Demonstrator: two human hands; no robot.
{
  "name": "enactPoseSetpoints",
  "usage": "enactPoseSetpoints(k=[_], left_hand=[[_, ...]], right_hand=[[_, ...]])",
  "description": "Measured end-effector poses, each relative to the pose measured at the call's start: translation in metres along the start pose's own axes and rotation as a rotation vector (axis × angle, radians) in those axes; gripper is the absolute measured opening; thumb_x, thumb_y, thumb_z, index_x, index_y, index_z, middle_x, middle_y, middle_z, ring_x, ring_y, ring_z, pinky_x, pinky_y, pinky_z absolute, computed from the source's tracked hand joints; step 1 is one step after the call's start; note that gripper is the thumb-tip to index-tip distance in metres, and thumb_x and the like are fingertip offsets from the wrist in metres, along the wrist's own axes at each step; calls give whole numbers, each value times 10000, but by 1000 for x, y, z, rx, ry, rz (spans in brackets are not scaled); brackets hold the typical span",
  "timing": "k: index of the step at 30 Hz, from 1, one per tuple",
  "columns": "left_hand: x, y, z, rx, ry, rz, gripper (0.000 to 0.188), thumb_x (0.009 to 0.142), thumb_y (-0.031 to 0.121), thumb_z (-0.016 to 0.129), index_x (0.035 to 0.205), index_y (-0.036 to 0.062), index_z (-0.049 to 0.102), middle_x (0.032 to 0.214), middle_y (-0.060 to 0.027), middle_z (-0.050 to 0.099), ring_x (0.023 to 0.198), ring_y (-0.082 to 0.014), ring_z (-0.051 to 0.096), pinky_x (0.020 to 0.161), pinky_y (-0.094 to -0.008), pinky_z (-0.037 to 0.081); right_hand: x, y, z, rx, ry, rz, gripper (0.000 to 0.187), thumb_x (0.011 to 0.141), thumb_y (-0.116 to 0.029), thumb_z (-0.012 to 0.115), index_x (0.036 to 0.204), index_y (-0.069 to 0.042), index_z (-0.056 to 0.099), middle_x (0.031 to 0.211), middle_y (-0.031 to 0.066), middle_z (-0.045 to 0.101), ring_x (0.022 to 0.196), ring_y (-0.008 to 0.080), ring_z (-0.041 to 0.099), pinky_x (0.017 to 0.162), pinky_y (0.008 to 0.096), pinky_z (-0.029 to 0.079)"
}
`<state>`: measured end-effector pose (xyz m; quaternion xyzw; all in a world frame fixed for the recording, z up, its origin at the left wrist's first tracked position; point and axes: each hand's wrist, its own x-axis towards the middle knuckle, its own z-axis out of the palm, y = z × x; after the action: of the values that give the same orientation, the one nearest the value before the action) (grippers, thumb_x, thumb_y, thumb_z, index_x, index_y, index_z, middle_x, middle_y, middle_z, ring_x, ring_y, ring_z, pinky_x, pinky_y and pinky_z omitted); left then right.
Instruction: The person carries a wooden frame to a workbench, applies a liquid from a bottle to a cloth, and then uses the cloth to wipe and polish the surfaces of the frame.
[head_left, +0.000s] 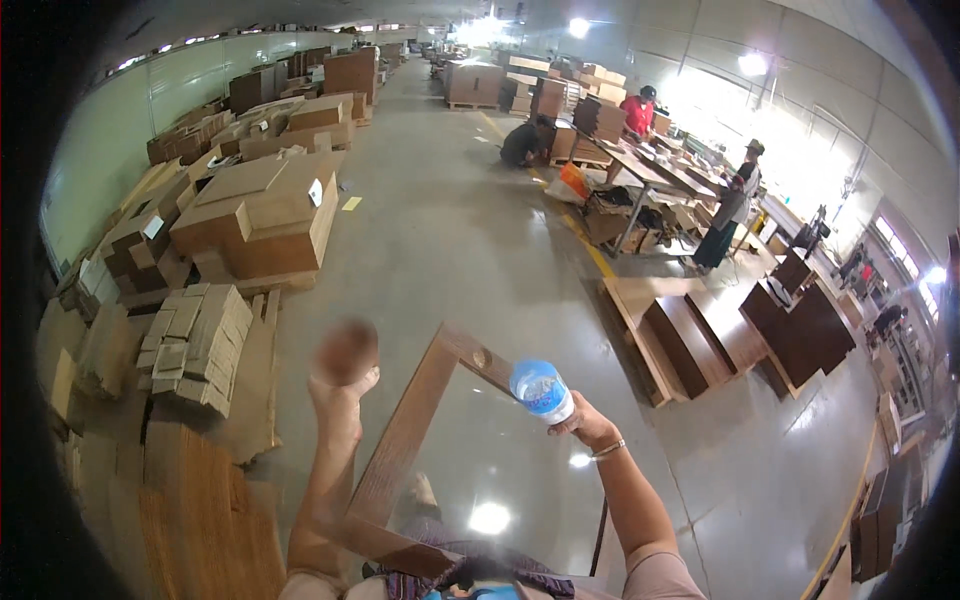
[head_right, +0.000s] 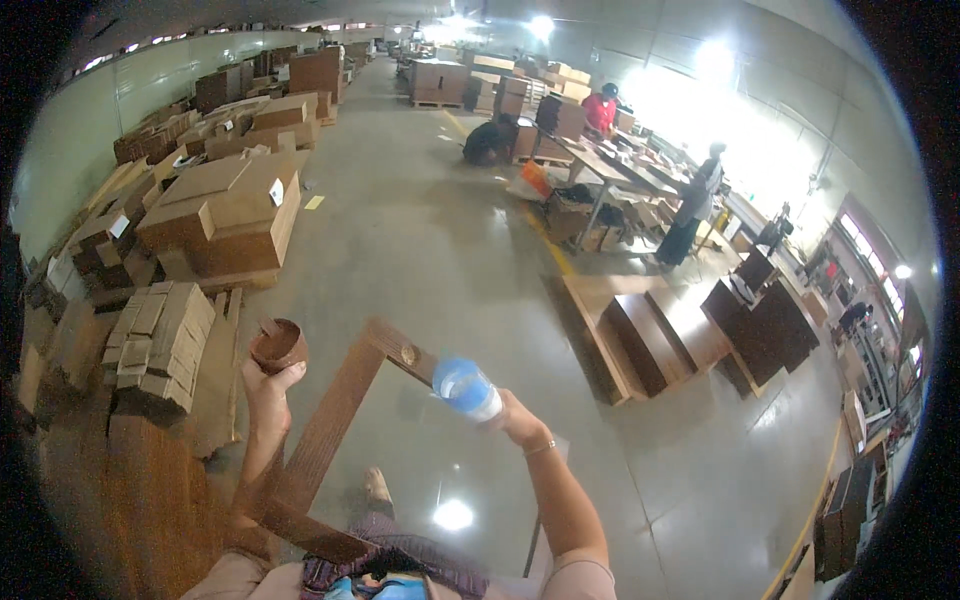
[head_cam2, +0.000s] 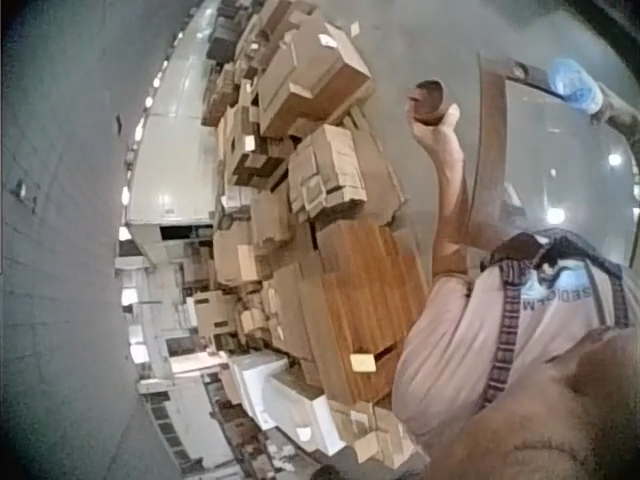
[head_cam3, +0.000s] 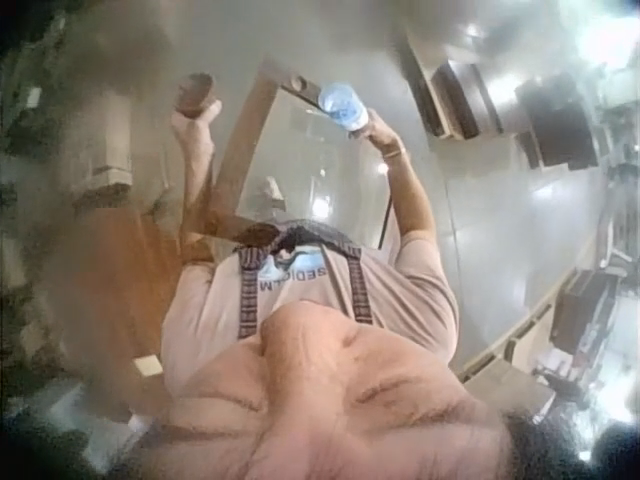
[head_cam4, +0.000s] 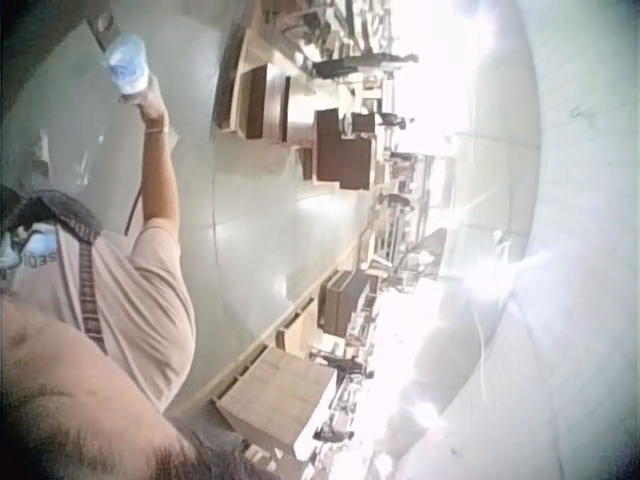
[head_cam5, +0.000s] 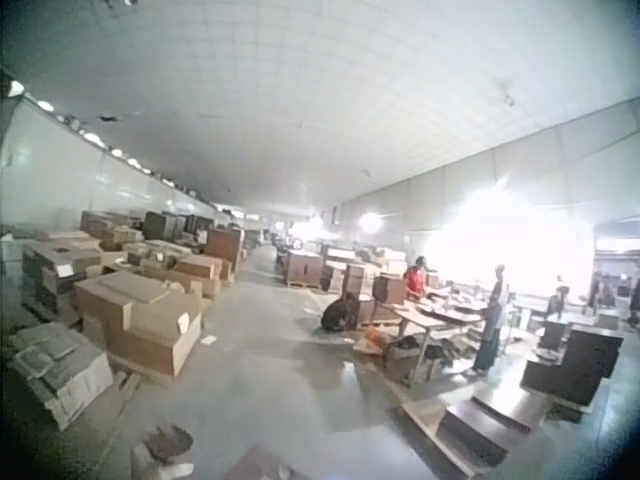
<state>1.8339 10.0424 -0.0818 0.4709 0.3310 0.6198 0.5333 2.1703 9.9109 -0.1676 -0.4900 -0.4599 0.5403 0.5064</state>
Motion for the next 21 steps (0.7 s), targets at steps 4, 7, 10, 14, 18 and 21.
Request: enactPoseSetpoints(k=[4, 7, 10, 14, 18, 21], left_hand=[[122, -40, 14, -11, 12, 27, 401, 659, -101, 599, 1052, -24, 594, 913, -45, 600, 805, -132, 561, 705, -261, 476], [214, -53, 33, -22, -21, 19, 407, 664, -117, 581, 1060, -25, 589, 920, -48, 598, 807, -132, 560, 702, -260, 477], [306, -72, 53, -23, -45, 13, 409, 667, -124, 574, 1063, -23, 590, 927, -46, 596, 810, -133, 561, 699, -263, 480], [416, -106, 80, -26, -83, 14, 411, 672, -116, 591, 1072, -22, 592, 933, -48, 600, 813, -135, 565, 696, -267, 486], [539, -171, 94, -23, -109, -20, 432, 673, -95, 628, 1096, -22, 584, 941, -53, 605, 818, -138, 570, 690, -264, 490], [627, -204, 111, 52, -125, -29, 510, 645, -21, 657, 1137, -9, 519, 1017, -36, 569, 949, -144, 553, 874, -301, 438]], right_hand=[[121, -15, -33, 75, 9, 86, 482, 591, 73, 653, 1061, 0, 575, 852, -6, 538, 702, 94, 498, 608, 251, 442], [207, -29, -50, 101, 69, 45, 493, 584, 101, 589, 1068, 19, 553, 828, 13, 524, 641, 97, 474, 574, 247, 422], [285, -45, -68, 168, 64, 67, 489, 583, 106, 631, 1059, 21, 561, 843, 11, 530, 685, 97, 489, 600, 252, 427], [400, -46, -104, 14, 86, 32, 469, 548, 61, 700, 1000, -23, 605, 868, -23, 551, 737, 93, 510, 684, 245, 440], [535, -48, -139, 22, 90, 94, 434, 529, 30, 720, 946, -29, 618, 825, -33, 556, 765, 94, 516, 698, 237, 440], [644, -47, -171, 34, 91, 78, 398, 540, 27, 720, 918, -32, 609, 805, -26, 553, 707, 87, 511, 664, 242, 445]])
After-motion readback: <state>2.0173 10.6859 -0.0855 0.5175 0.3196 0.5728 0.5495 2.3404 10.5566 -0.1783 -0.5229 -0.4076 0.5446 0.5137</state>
